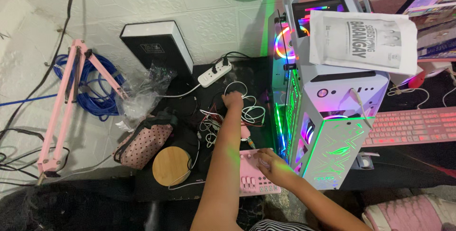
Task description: The person untangles a bundle of wires, winds a white cable into a coil, adjusts a microphone mounted on a pink arm, and places a snack wrapper and a pouch into a storage bag.
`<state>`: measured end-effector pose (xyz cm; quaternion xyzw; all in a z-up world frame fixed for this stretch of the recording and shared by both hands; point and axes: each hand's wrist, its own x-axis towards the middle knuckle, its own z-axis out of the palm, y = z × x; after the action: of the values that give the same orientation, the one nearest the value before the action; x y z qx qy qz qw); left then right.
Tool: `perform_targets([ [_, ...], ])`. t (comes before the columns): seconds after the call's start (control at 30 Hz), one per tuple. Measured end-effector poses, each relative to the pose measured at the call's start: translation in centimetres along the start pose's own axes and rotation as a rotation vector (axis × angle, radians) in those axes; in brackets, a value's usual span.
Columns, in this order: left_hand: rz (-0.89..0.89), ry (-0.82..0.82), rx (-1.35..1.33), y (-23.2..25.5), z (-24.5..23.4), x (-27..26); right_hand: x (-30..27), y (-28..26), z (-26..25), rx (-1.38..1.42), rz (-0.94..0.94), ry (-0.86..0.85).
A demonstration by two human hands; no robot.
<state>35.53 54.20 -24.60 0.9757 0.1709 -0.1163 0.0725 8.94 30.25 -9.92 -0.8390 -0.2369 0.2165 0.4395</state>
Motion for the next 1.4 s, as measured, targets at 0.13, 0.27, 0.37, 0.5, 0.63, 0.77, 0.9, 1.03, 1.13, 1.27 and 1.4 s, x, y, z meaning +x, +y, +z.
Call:
perform_targets([
  [0.13, 0.010, -0.028, -0.057, -1.1, -0.8, -0.1, 0.3, 1.0, 0.5, -0.094, -0.207, 0.075],
  [0.27, -0.026, 0.079, -0.424, -2.3, -3.3, -0.4, 0.5, 1.1, 0.6, -0.097, -0.212, 0.054],
  [0.37, 0.013, 0.169, -0.604, -3.1, -4.5, 0.0, 0.7, 0.8, 0.7, -0.095, -0.234, 0.061],
  [0.5, 0.082, 0.192, -0.625, -4.0, -5.7, 0.1, 0.8, 0.2, 0.7, -0.070, -0.227, 0.040],
  [0.63, 0.172, 0.176, -0.792, -5.2, -6.1, -0.9, 0.8, -0.1, 0.5, -0.093, -0.238, 0.060],
  [0.77, 0.203, 0.161, -0.883, -5.5, -8.0, -2.2, 1.3, -0.9, -0.3, -0.102, -0.224, 0.104],
  [0.9, 0.300, 0.186, -1.027, -4.9, -10.8, -4.5, 1.7, -2.3, -1.5, -0.117, -0.198, 0.097],
  [1.03, 0.208, 0.054, -1.230, -4.7, -13.6, -6.7, 2.0, -2.8, -1.8, -0.068, -0.223, 0.129],
  [1.13, 0.336, 0.165, -1.240, -4.8, -14.8, -7.9, 2.8, -2.3, -1.8, -0.066, -0.277, 0.149],
  [1.27, 0.453, 0.215, -1.216, -4.7, -17.7, -11.2, 4.7, -1.4, -2.7, -0.087, -0.435, 0.228],
  [1.4, 0.441, 0.171, -1.106, -4.1, -22.5, -15.9, 8.9, -1.1, -3.6, -0.083, -0.442, 0.280],
])
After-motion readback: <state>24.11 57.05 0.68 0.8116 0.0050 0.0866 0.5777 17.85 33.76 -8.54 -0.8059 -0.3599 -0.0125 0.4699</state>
